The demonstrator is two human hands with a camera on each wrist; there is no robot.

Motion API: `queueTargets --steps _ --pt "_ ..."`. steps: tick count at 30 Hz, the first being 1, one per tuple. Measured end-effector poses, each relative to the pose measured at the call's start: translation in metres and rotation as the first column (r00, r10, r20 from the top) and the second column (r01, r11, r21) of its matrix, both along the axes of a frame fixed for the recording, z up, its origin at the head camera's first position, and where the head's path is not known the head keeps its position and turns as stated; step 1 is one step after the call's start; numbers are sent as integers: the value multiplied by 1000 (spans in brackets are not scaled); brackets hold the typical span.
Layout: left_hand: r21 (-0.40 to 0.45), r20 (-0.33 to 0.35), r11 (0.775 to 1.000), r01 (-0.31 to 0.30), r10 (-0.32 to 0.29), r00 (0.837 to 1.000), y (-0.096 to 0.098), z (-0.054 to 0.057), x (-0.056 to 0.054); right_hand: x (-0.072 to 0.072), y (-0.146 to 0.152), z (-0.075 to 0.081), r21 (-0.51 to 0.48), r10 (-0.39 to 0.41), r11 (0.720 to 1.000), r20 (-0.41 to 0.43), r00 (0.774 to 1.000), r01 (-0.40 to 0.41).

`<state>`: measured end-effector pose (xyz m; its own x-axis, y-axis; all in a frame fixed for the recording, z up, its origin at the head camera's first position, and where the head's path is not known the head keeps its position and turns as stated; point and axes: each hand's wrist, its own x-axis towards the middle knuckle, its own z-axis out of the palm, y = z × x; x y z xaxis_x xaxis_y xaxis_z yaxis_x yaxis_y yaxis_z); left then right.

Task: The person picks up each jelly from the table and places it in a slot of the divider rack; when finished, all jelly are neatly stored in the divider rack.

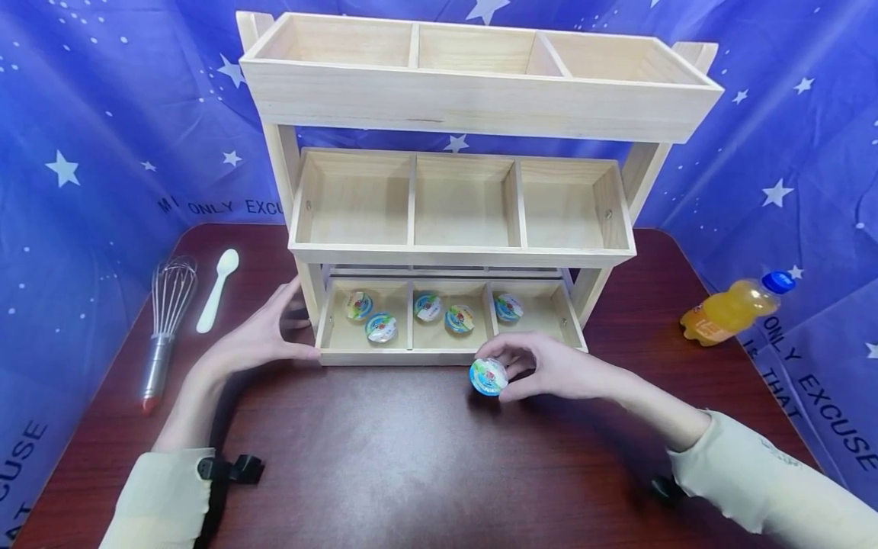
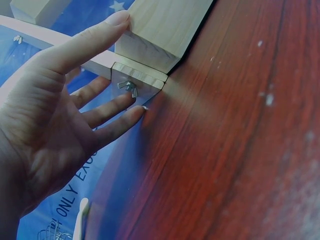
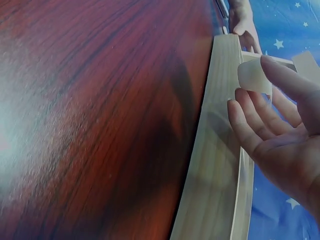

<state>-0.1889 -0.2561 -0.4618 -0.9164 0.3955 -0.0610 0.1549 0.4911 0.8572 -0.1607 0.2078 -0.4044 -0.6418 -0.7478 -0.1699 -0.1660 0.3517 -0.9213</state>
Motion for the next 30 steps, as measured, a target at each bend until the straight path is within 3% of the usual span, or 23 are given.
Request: queueTargets --steps 16,30 --pt "-25 -13 1000 -9 9 1000 0 1 0 -7 29 11 -19 -117 993 -17 993 116" --pt "-5 10 1000 -9 9 1000 0 1 0 -22 53 19 101 -231 962 -186 955 253"
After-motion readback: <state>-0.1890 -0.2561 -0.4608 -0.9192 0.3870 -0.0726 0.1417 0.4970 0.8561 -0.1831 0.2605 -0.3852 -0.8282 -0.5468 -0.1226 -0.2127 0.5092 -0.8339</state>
